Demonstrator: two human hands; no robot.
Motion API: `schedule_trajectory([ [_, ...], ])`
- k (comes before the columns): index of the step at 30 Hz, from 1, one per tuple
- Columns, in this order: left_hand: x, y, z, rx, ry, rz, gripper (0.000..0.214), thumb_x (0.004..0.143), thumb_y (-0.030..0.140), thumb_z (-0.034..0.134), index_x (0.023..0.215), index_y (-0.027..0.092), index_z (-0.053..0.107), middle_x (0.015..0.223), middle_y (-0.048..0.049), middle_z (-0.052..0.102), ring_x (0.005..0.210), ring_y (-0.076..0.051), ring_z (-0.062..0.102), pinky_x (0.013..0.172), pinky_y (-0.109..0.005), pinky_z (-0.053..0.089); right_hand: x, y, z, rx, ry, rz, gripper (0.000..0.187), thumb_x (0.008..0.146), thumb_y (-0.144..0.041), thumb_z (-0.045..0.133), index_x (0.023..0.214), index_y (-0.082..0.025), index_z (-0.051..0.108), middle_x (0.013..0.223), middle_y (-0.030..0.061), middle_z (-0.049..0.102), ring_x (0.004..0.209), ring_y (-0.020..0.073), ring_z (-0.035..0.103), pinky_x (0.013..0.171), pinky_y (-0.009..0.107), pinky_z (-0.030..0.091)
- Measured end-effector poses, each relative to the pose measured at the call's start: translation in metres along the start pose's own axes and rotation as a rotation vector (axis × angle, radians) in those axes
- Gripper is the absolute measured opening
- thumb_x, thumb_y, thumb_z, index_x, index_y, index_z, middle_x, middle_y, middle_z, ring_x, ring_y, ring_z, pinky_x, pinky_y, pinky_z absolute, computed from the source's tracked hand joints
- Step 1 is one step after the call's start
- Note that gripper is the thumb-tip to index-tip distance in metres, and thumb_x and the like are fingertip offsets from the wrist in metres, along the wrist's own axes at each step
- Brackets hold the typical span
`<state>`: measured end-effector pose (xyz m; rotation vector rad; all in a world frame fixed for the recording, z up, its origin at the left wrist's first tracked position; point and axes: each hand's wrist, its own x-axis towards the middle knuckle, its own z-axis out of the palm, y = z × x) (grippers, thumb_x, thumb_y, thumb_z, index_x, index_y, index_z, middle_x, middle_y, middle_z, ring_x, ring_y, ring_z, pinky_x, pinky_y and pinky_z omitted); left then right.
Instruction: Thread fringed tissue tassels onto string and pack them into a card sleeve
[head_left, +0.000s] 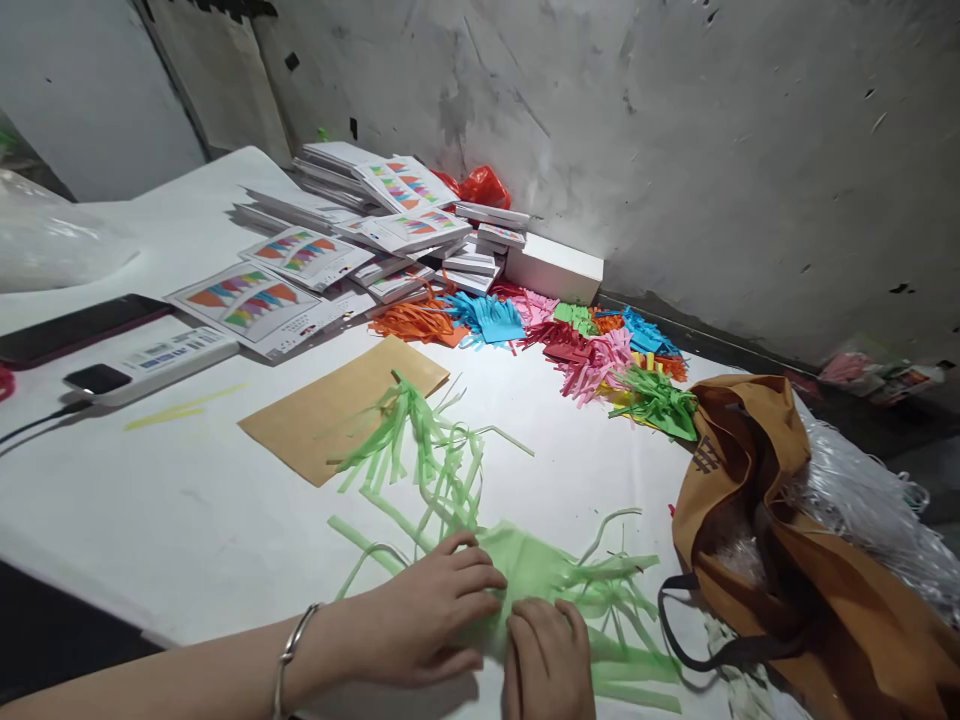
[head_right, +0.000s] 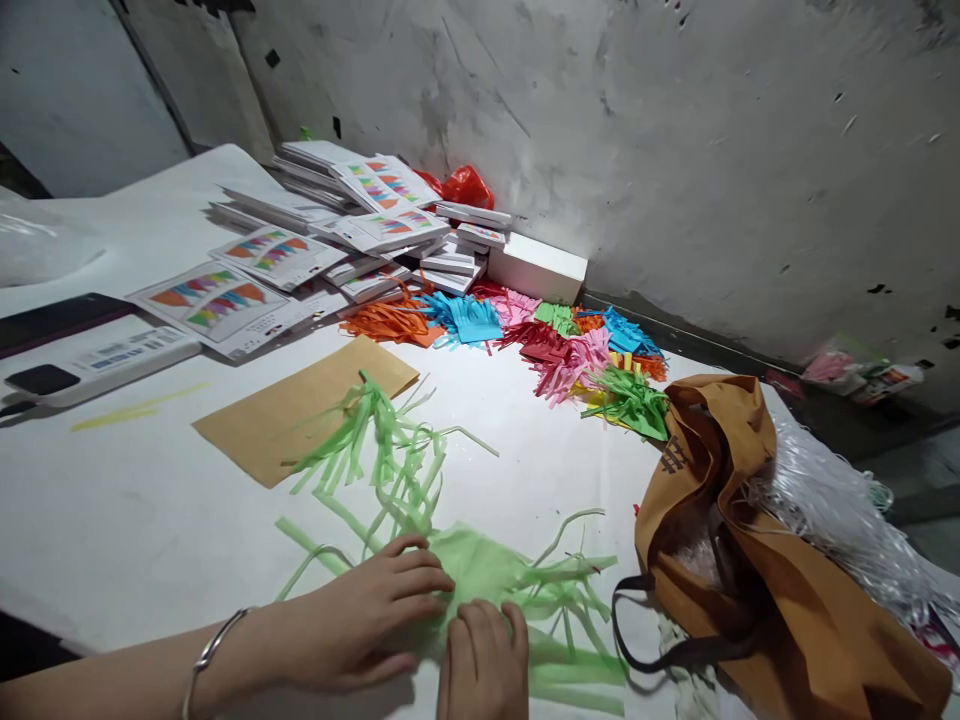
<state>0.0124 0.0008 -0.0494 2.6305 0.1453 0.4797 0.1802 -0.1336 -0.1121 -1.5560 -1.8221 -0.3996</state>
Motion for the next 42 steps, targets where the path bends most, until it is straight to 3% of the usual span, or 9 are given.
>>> schedule_trajectory([
  [7, -0.008, 0.005, 0.011, 0.057, 0.007, -0.095, 0.022, 0.09, 0.002, 0.046, 0.085, 0.02, 0.057, 0.09, -0.0019, 0.07, 0.085, -0.019, 0.059, 0.091, -0.037, 0.033, -0.006, 0.003, -0.004, 0.074, -0.057, 0.061, 0.023, 0.097, -0.011, 0.038, 0.101, -0.019, 0.059, 0.091, 0.0049, 0.071, 0.092, 0.0233, 0.063, 0.094, 0.045, 0.035],
  [13, 0.02, -0.005, 0.016, 0.237, -0.151, -0.512, 0.022, 0.096, 0.014, 0.047, 0.078, 0.018, 0.059, 0.08, -0.0033, 0.068, 0.071, -0.02, 0.06, 0.074, -0.035, 0.036, 0.015, 0.012, 0.001, -0.145, -0.212, 0.282, 0.031, 0.104, -0.02, 0.035, 0.078, -0.024, 0.052, 0.071, 0.0024, 0.058, 0.074, 0.0249, 0.052, 0.079, 0.041, 0.03],
  [17, 0.044, -0.014, 0.016, 0.314, -0.246, -0.646, 0.02, 0.096, 0.012, 0.046, 0.086, 0.015, 0.062, 0.083, -0.0086, 0.07, 0.071, -0.025, 0.064, 0.069, -0.036, 0.037, 0.034, 0.023, 0.007, -0.273, -0.322, 0.289, 0.027, 0.102, -0.021, 0.043, 0.076, -0.024, 0.05, 0.063, 0.0004, 0.056, 0.064, 0.0232, 0.052, 0.072, 0.038, 0.027],
  [22, 0.05, -0.019, 0.018, 0.314, -0.264, -0.671, 0.017, 0.091, 0.007, 0.048, 0.085, 0.015, 0.061, 0.081, -0.0092, 0.07, 0.068, -0.026, 0.065, 0.066, -0.036, 0.038, 0.04, 0.03, 0.002, -0.359, -0.256, 0.291, 0.016, 0.102, -0.022, 0.041, 0.094, -0.021, 0.055, 0.07, 0.0036, 0.059, 0.071, 0.0263, 0.055, 0.075, 0.04, 0.029],
  [28, 0.049, -0.017, 0.014, 0.31, -0.274, -0.67, 0.017, 0.085, 0.001, 0.049, 0.084, 0.017, 0.058, 0.079, -0.0074, 0.07, 0.066, -0.025, 0.065, 0.066, -0.035, 0.04, 0.034, 0.03, -0.005, -0.224, -0.14, 0.298, 0.028, 0.104, -0.041, 0.038, 0.108, -0.019, 0.055, 0.089, 0.009, 0.065, 0.088, 0.0284, 0.056, 0.083, 0.042, 0.034],
  [33, 0.052, -0.018, 0.015, 0.324, -0.27, -0.676, 0.02, 0.086, -0.001, 0.047, 0.084, 0.016, 0.057, 0.078, -0.0077, 0.069, 0.066, -0.025, 0.065, 0.066, -0.035, 0.04, 0.043, 0.021, -0.01, -0.252, -0.043, 0.165, 0.02, 0.1, -0.02, 0.045, 0.114, -0.015, 0.058, 0.102, 0.0136, 0.065, 0.101, 0.0312, 0.055, 0.094, 0.049, 0.032],
  [36, 0.051, -0.016, 0.014, 0.329, -0.255, -0.674, 0.019, 0.088, 0.0, 0.047, 0.085, 0.016, 0.059, 0.076, -0.0065, 0.069, 0.064, -0.024, 0.064, 0.066, -0.036, 0.041, 0.045, 0.014, -0.009, -0.052, -0.159, 0.012, 0.021, 0.097, -0.012, 0.043, 0.106, -0.019, 0.061, 0.097, 0.0074, 0.067, 0.097, 0.026, 0.058, 0.098, 0.046, 0.032],
  [39, 0.043, -0.013, 0.012, 0.351, -0.184, -0.645, 0.006, 0.091, 0.02, 0.06, 0.095, 0.016, 0.061, 0.093, -0.0098, 0.07, 0.085, -0.029, 0.066, 0.078, -0.042, 0.044, 0.042, 0.016, -0.006, 0.01, -0.18, -0.037, 0.026, 0.096, -0.007, 0.038, 0.096, -0.02, 0.061, 0.084, 0.0035, 0.066, 0.084, 0.0216, 0.06, 0.095, 0.043, 0.034],
  [42, 0.028, -0.013, 0.013, 0.392, 0.013, -0.362, 0.038, 0.081, 0.042, 0.076, 0.108, 0.021, 0.06, 0.124, -0.0115, 0.063, 0.12, -0.038, 0.051, 0.103, -0.059, 0.028, 0.038, 0.02, -0.005, 0.065, -0.129, -0.007, 0.022, 0.095, -0.006, 0.043, 0.095, -0.02, 0.06, 0.084, 0.002, 0.065, 0.08, 0.0185, 0.059, 0.094, 0.04, 0.034],
])
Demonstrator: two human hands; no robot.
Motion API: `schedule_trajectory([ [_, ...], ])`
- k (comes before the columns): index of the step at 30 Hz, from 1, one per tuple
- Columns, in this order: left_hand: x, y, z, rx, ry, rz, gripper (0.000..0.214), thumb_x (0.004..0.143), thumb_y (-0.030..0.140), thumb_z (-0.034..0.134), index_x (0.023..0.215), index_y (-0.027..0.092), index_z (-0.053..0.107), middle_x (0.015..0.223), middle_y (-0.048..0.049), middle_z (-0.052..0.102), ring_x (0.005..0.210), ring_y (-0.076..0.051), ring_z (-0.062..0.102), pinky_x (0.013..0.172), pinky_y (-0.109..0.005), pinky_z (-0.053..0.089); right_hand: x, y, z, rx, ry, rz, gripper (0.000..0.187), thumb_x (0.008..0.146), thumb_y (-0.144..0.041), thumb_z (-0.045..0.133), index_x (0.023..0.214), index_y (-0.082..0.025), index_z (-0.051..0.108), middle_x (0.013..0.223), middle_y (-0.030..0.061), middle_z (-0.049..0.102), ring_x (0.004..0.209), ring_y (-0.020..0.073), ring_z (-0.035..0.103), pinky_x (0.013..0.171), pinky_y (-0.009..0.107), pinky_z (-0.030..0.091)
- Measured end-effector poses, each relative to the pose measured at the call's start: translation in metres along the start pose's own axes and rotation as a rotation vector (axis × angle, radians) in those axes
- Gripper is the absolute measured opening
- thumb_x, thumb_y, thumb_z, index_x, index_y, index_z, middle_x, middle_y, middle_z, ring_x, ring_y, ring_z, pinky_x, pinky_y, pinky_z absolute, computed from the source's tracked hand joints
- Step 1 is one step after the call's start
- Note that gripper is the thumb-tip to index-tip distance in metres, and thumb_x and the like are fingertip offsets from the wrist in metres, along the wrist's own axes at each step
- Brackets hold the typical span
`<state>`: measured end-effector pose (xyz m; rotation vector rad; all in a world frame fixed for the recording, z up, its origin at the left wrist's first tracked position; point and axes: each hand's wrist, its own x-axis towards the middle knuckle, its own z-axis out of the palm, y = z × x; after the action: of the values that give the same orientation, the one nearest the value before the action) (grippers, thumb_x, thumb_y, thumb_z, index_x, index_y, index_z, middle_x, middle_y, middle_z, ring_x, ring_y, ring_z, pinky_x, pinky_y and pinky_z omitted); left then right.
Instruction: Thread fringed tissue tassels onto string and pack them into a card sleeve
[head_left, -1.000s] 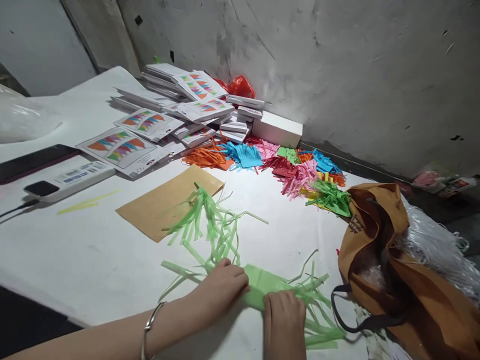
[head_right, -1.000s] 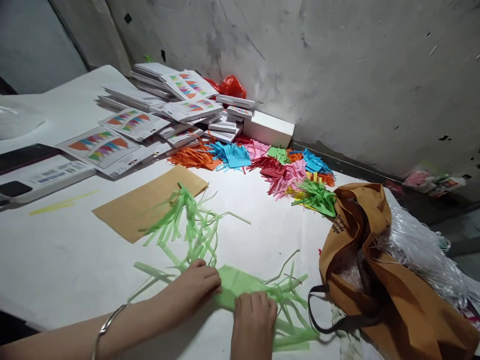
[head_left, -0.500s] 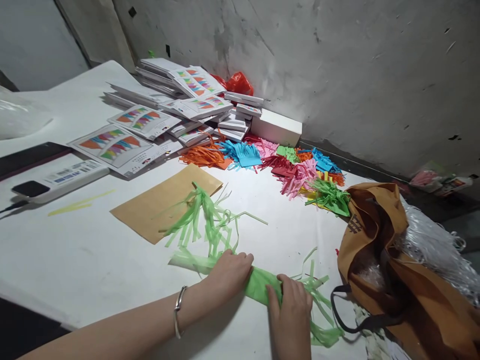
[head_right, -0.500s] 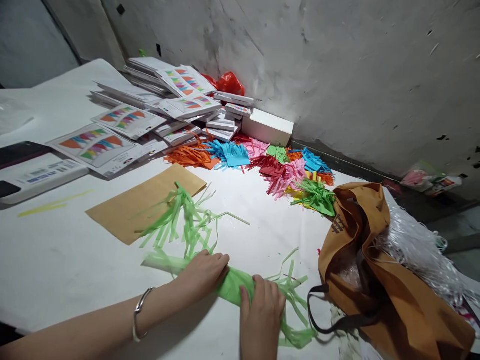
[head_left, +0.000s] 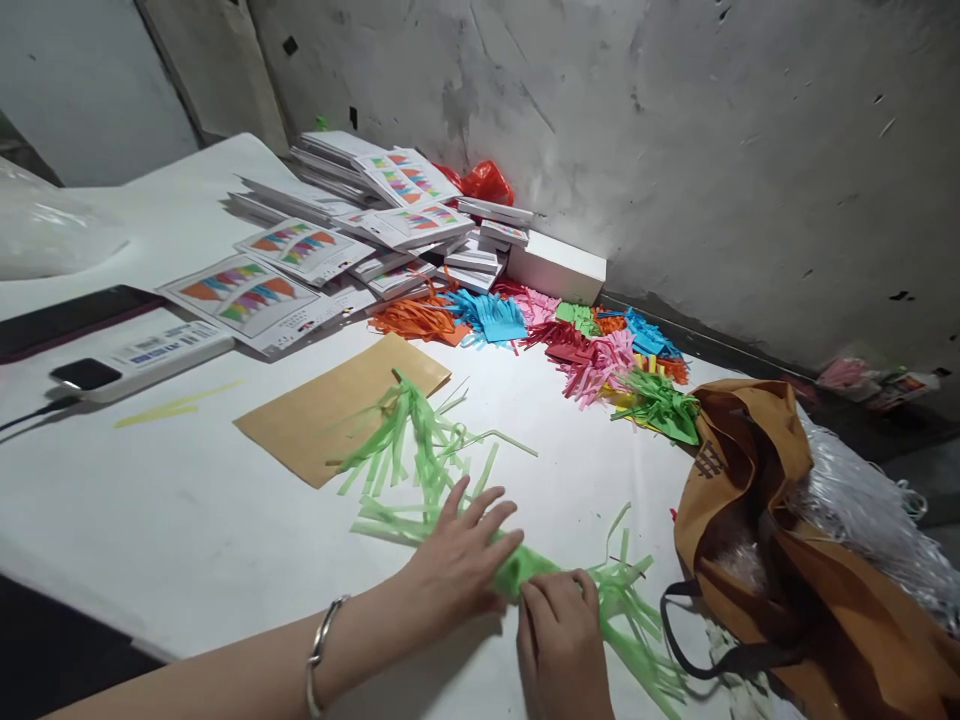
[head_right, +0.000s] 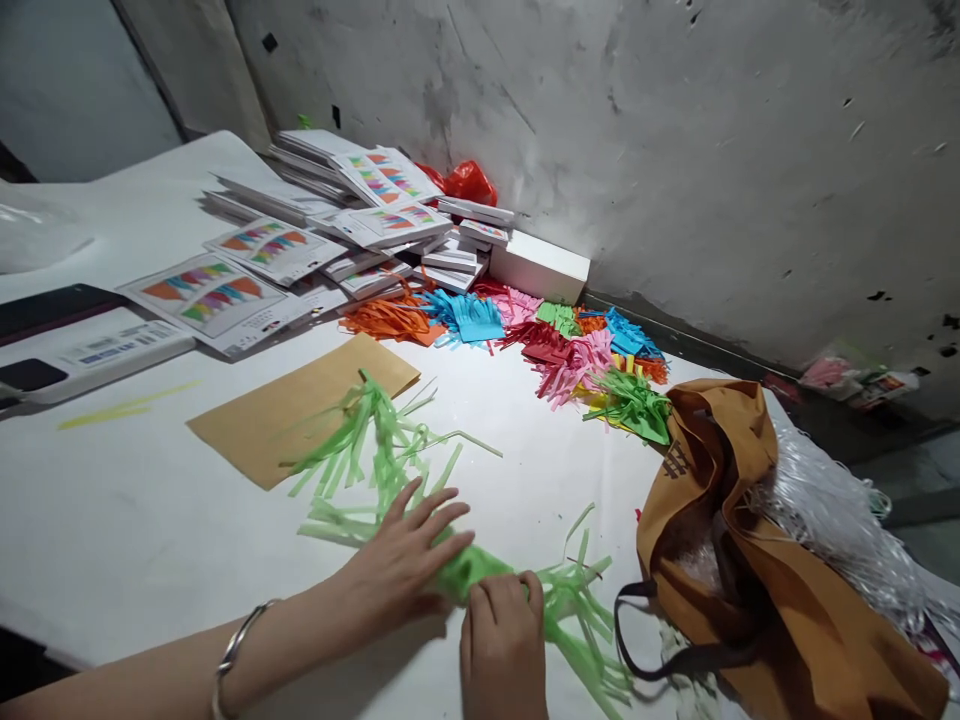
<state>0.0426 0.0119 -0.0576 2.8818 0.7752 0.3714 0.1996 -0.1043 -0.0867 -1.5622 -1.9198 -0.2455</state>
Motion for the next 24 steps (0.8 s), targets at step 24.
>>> schedule_trajectory([
  [24, -0.003, 0.006, 0.01, -0.037, -0.098, -0.274, 0.02, 0.093, 0.01, 0.049, 0.077, 0.018, 0.059, 0.07, -0.0041, 0.067, 0.072, -0.023, 0.058, 0.084, -0.045, 0.03, 0.007, 0.002, 0.007, -0.338, -0.164, 0.313, 0.028, 0.101, -0.021, 0.04, 0.076, -0.024, 0.051, 0.072, 0.0031, 0.056, 0.073, 0.0262, 0.052, 0.076, 0.043, 0.029],
])
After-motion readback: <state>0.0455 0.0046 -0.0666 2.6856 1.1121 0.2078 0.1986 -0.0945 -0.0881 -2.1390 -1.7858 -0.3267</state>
